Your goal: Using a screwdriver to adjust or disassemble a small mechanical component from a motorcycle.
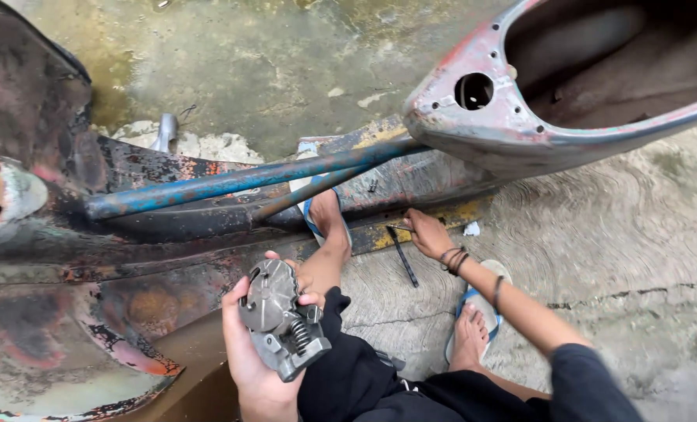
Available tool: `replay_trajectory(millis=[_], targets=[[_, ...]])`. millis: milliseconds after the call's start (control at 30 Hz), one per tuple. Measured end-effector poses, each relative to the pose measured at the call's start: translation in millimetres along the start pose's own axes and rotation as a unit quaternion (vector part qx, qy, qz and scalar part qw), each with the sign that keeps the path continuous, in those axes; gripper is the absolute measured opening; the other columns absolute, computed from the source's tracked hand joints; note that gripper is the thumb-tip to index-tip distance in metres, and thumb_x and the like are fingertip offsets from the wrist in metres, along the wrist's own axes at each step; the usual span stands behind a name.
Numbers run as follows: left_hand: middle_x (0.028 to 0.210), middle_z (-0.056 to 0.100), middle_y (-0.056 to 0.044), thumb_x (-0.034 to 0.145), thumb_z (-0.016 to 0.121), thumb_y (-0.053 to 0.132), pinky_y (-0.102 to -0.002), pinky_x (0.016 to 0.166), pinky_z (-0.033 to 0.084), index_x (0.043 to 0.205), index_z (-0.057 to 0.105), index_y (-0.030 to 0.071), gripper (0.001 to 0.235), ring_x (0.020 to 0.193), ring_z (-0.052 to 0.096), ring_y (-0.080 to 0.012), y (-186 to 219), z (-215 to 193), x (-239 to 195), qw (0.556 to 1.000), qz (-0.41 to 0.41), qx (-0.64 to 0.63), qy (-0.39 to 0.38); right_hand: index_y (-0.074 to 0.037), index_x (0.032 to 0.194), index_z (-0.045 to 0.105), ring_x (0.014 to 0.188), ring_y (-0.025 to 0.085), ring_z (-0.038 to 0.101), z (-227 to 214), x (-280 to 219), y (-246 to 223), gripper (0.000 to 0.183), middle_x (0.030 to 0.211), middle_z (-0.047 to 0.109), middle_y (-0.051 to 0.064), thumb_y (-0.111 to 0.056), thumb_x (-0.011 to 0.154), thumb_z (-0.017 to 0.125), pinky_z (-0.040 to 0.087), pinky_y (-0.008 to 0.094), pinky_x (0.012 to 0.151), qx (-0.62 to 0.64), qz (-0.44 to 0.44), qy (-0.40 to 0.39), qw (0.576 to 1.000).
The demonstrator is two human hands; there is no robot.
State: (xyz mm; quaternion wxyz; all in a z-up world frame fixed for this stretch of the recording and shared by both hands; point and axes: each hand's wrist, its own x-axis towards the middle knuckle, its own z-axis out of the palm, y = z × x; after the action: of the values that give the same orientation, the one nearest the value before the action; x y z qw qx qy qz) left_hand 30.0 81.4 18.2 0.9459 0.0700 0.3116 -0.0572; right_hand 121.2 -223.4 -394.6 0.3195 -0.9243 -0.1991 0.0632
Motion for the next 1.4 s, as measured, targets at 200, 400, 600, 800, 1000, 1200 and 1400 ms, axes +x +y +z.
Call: replay_trajectory(millis=[200,400,600,800,1000,1200,1400], targets=[[0.088,0.069,-0.002,0.091,0.063,0.037,-0.034,0.064,0.051,0.122,0.068,0.017,0.036,0.069,0.057,-0.0137,-7,-2,-1,0.999,0.019,0.014,0.039,-0.008,0.108,0.047,0.075,0.047,0.067,133,-26,69,0.024,0.090,0.067,0.019,-0.018,0.088,0.056,0.051,0.054,0.059,-0.085,0.252,-0.014,0.964],[0.117,0.067,0.004,0.092,0.057,0.038,-0.039,0.059,0.054,0.119,0.064,0.011,0.040,0.072,0.062,-0.0204,-31,-6,4,0.996,0.006,0.051,0.072,-0.010,0.111,0.071,0.081,0.036,0.070,139,-32,19,0.044,0.095,0.074,0.014,-0.049,0.098,0.057,0.053,0.046,0.062,0.043,0.336,-0.053,0.939],[0.109,0.061,-0.012,0.086,0.057,0.032,-0.037,0.074,0.050,0.122,0.057,0.009,0.043,0.087,0.061,-0.0238,-41,-10,1,0.992,-0.047,0.108,0.040,-0.009,0.110,0.073,0.091,0.030,0.074,133,-43,30,0.033,0.112,0.075,0.011,-0.034,0.089,0.074,0.062,0.042,0.080,0.018,0.329,-0.028,0.944],[0.104,0.059,-0.013,0.088,0.057,0.028,-0.037,0.067,0.053,0.119,0.054,0.003,0.040,0.078,0.062,-0.0231,-52,-10,-5,0.983,-0.056,0.160,-0.069,-0.023,0.081,0.076,0.054,0.009,0.046,-23,-43,4,0.028,0.063,0.066,-0.007,-0.049,0.076,0.085,0.033,0.030,0.056,0.078,0.147,-0.066,0.984],[0.105,0.064,-0.013,0.089,0.058,0.025,-0.037,0.077,0.053,0.120,0.060,0.005,0.037,0.090,0.063,-0.0240,-72,-8,4,0.985,-0.047,0.156,-0.054,-0.002,0.091,0.078,0.074,0.010,0.073,-226,-74,-90,0.020,0.084,0.086,0.011,-0.019,0.081,0.084,0.057,0.023,0.070,0.289,0.243,-0.012,0.926],[0.106,0.061,-0.014,0.091,0.056,0.025,-0.038,0.069,0.056,0.121,0.056,0.002,0.038,0.084,0.064,-0.0238,-80,-10,8,0.975,-0.016,0.193,-0.113,-0.009,0.077,0.081,0.049,0.004,0.046,-373,-103,-225,0.035,0.059,0.073,-0.005,-0.036,0.092,0.066,0.033,0.022,0.048,0.181,0.115,0.025,0.977],[0.101,0.064,-0.012,0.087,0.063,0.027,-0.034,0.066,0.056,0.115,0.062,0.000,0.040,0.079,0.067,-0.0210,-99,1,17,0.949,0.050,0.271,-0.156,-0.010,0.077,0.073,0.042,0.004,0.051,-377,-98,-284,0.035,0.051,0.060,-0.006,-0.037,0.095,0.060,0.039,0.021,0.040,0.186,0.002,0.008,0.982]])
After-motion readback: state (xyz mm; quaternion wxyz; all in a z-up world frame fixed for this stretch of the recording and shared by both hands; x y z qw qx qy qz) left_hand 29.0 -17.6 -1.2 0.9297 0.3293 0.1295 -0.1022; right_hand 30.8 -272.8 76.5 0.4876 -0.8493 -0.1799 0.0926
